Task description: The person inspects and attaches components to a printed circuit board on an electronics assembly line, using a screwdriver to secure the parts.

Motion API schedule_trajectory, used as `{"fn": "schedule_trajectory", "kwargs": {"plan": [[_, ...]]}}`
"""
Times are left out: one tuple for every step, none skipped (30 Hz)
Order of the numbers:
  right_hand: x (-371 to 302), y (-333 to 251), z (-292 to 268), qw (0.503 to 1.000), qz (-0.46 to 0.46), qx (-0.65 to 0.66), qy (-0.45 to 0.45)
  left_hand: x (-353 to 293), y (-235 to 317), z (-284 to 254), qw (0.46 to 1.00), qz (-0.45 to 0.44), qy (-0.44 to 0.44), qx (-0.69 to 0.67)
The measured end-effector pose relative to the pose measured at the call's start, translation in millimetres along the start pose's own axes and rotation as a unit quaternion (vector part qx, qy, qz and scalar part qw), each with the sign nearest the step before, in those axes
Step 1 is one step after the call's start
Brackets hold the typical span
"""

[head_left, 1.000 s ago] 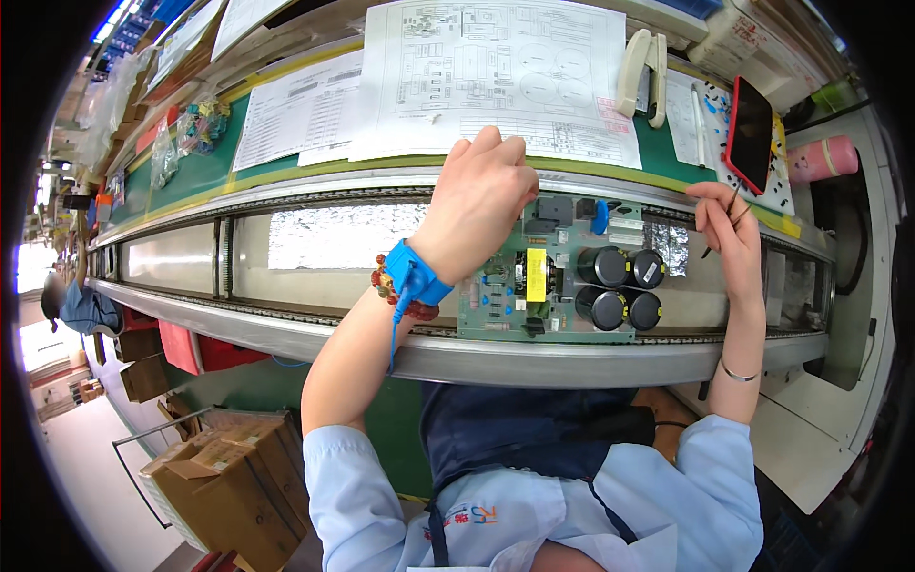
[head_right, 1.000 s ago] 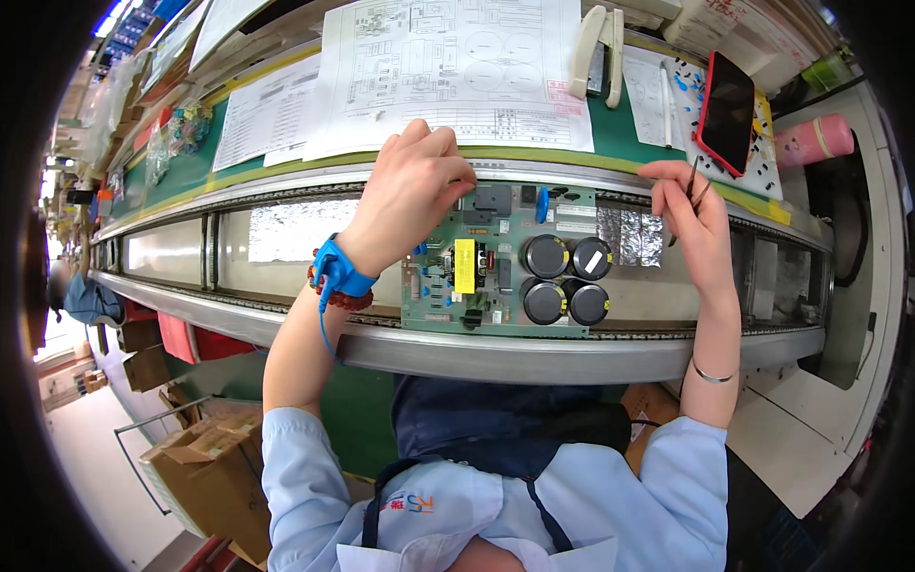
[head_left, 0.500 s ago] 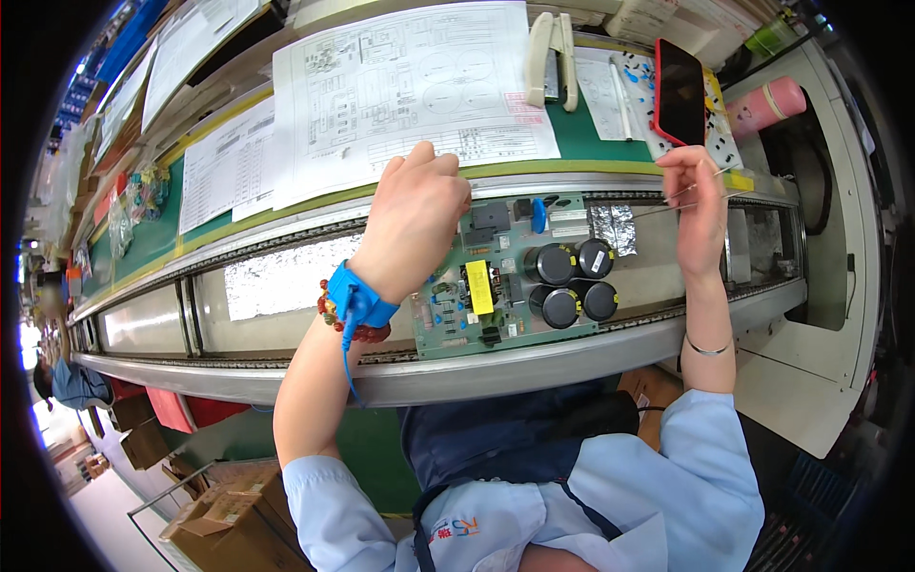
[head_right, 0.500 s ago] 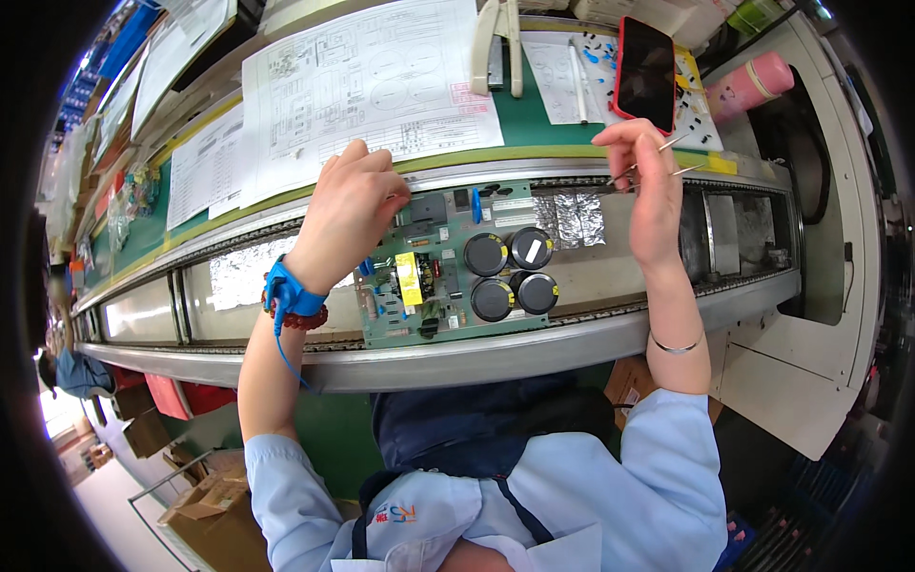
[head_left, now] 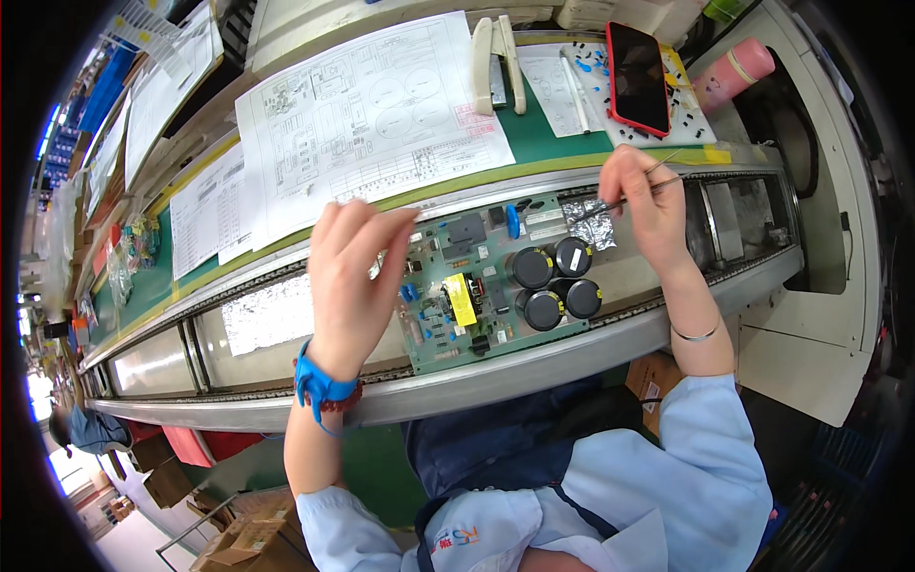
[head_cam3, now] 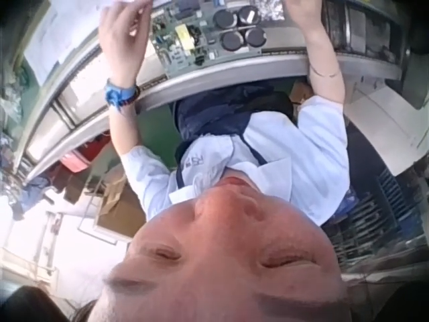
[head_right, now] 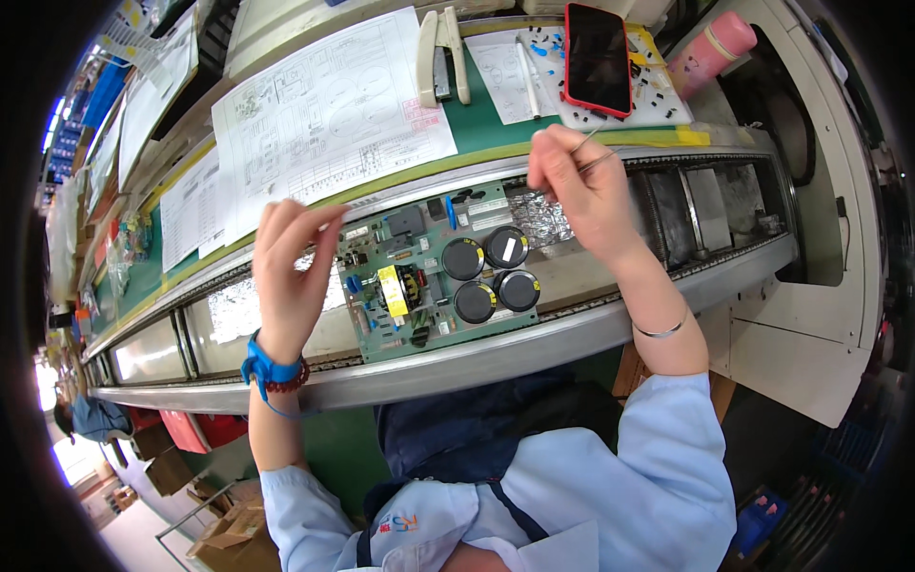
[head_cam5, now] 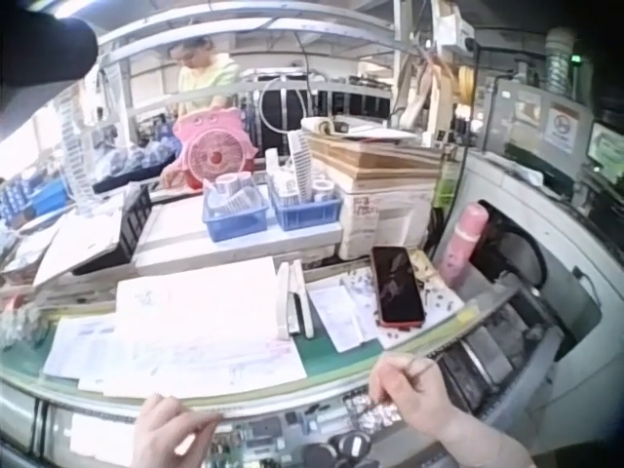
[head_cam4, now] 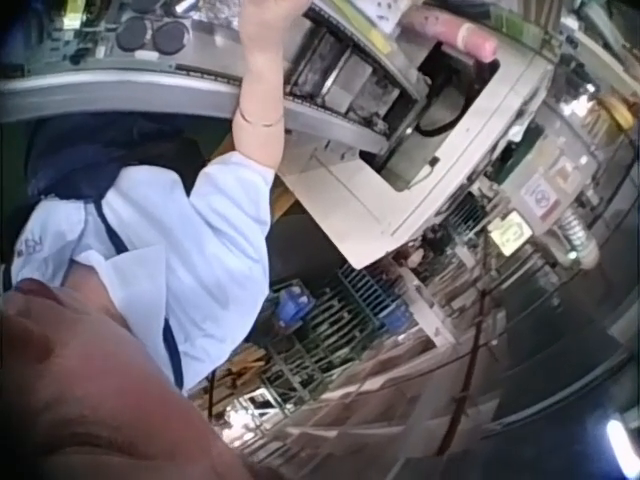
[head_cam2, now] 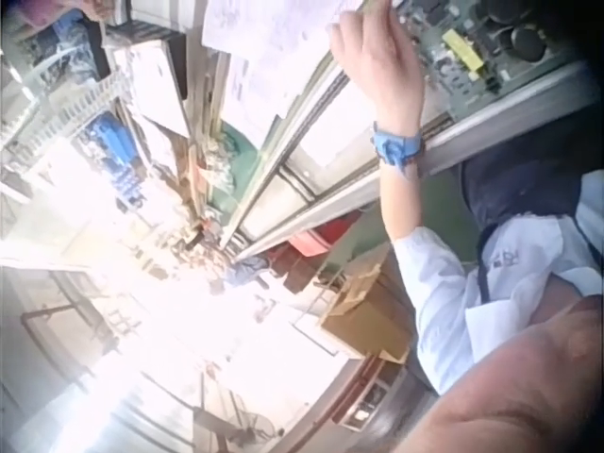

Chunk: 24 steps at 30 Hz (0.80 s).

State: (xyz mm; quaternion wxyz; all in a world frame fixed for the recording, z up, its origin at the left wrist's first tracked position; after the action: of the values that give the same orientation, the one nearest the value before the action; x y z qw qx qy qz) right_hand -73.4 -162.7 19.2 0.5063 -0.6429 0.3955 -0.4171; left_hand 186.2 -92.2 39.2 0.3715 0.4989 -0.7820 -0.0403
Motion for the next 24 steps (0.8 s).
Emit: {"fn": "schedule_trajectory", "kwargs": {"plan": [[1, -2, -2, 0.998, -0.057, -0.031, 0.013, -4, -1, -4, 0.999, 0.001, 0.052, -0.007], [2, -10, -3, 0.993, -0.095, -0.06, 0.048, -10, -3, -6, 0.995, -0.021, 0.096, -0.012], [2, -10, -5, 0.992, -0.096, -0.065, 0.049, -15, -7, -5, 0.989, -0.043, 0.139, -0.019], [4, -9, -7, 0.997, -0.056, -0.031, 0.049, -21, -10, -5, 0.985, -0.054, 0.162, -0.015], [6, -8, -8, 0.999, -0.016, 0.002, 0.049, -24, -13, -5, 0.984, -0.056, 0.168, -0.015], [6, -7, -13, 0.997, 0.049, -0.057, 0.02, -27, -17, -4, 0.984, -0.064, 0.167, -0.022], [6, -3, -12, 0.997, 0.047, -0.06, 0.018, -28, -20, -1, 0.983, -0.072, 0.165, -0.03], [6, 6, -6, 0.992, 0.063, -0.112, -0.008, -27, -23, 1, 0.983, -0.069, 0.169, -0.03], [6, 9, -1, 0.983, 0.079, -0.163, -0.033, -29, -26, 4, 0.982, -0.07, 0.174, -0.03], [6, 7, 4, 0.966, 0.138, -0.208, -0.059, -31, -30, 5, 0.983, -0.073, 0.167, -0.027], [5, 4, 8, 0.96, 0.165, -0.215, -0.069, -31, -32, 5, 0.984, -0.076, 0.16, -0.024], [6, 3, 12, 0.962, 0.158, -0.21, -0.076, -32, -32, 5, 0.983, -0.083, 0.16, -0.028], [6, 4, 15, 0.963, 0.151, -0.205, -0.083, -32, -33, 4, 0.982, -0.085, 0.167, -0.029], [7, 1, 16, 0.962, 0.148, -0.21, -0.087, -32, -33, 5, 0.982, -0.084, 0.163, -0.032], [8, -2, 16, 0.958, 0.15, -0.234, -0.073, -32, -34, 5, 0.983, -0.084, 0.159, -0.036], [9, -5, 17, 0.953, 0.153, -0.256, -0.06, -33, -35, 5, 0.982, -0.086, 0.164, -0.036], [10, -9, 19, 0.952, 0.151, -0.259, -0.063, -34, -36, 5, 0.982, -0.087, 0.165, -0.038], [11, -14, 19, 0.927, 0.165, -0.331, -0.067, -35, -37, 5, 0.982, -0.088, 0.165, -0.041], [13, -20, 18, 0.896, 0.178, -0.402, -0.069, -35, -37, 5, 0.981, -0.088, 0.168, -0.041], [14, -24, 17, 0.868, 0.174, -0.46, -0.073, -35, -38, 5, 0.98, -0.092, 0.168, -0.045], [14, -23, 18, 0.866, 0.173, -0.462, -0.073, -36, -38, 5, 0.98, -0.096, 0.168, -0.049], [15, -23, 17, 0.845, 0.151, -0.51, -0.064, -36, -38, 5, 0.979, -0.096, 0.171, -0.051], [15, -24, 16, 0.82, 0.128, -0.555, -0.056, -35, -37, 5, 0.979, -0.097, 0.17, -0.053], [16, -26, 17, 0.819, 0.127, -0.557, -0.056, -35, -37, 6, 0.979, -0.098, 0.17, -0.055]]}}
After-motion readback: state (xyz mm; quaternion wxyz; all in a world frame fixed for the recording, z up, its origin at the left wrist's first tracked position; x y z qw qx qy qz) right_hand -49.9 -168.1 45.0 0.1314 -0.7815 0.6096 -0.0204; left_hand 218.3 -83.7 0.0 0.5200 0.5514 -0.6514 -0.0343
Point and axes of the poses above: each hand's wrist, its own x-axis towards the middle knuckle, its own z-axis out of the palm, y = z × x, the point moved 3 cm from there along x, towards the middle knuckle, and after that the axes turned 6 degrees about z, right-handed, at the moved point
